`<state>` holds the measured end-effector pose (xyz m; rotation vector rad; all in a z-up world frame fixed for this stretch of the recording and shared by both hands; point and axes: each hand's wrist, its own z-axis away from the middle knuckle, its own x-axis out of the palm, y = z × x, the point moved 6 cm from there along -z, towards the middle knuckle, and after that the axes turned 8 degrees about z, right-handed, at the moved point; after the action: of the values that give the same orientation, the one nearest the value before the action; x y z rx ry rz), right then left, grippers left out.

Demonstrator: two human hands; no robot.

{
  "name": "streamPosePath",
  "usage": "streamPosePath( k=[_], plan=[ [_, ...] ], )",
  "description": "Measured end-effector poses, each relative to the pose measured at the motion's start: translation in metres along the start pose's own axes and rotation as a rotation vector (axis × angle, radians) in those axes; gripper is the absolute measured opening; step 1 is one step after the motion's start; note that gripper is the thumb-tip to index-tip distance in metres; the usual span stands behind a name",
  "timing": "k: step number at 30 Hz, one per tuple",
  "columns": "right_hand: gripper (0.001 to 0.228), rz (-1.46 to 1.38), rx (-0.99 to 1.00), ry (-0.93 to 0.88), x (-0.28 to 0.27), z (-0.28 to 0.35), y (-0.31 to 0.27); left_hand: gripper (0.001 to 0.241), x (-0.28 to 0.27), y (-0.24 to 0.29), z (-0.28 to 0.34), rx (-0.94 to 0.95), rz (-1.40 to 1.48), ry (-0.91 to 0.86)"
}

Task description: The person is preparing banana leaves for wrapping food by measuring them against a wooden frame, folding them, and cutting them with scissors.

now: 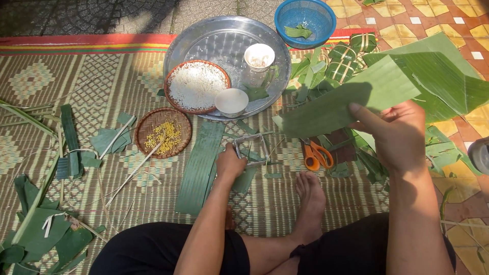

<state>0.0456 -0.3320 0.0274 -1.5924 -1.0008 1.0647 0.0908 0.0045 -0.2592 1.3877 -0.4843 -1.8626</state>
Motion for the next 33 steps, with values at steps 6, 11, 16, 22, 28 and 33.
streamPosePath(
  k=[6, 11, 16, 22, 28, 33],
  plan=[
    [0.01, -0.34, 0.04, -0.028, 0.024, 0.006, -0.017, 0.054, -0.052, 0.054, 0.024, -0.002, 0.385, 0.08],
    [0.017, -0.457, 0.031, 0.032, 0.032, 0.017, -0.029, 0.052, -0.097, 0.109, 0.06, 0.11, 0.916, 0.016],
    [0.033, -0.47, 0.028, 0.158, 0.031, 0.028, -0.018, 0.047, -0.118, 0.129, 0.079, 0.281, 1.133, -0.023],
    [0.033, -0.337, 0.016, 0.213, 0.047, 0.056, -0.014, 0.052, -0.137, 0.15, 0.115, 0.378, 1.178, 0.017],
    [0.028, -0.726, 0.206, 0.464, 0.096, 0.11, -0.022, 0.056, -0.137, 0.169, 0.145, 0.391, 1.353, -0.039],
    [0.028, -0.917, 0.439, 0.522, 0.131, 0.144, -0.015, 0.053, -0.133, 0.177, 0.16, 0.432, 1.276, -0.083]
  ],
)
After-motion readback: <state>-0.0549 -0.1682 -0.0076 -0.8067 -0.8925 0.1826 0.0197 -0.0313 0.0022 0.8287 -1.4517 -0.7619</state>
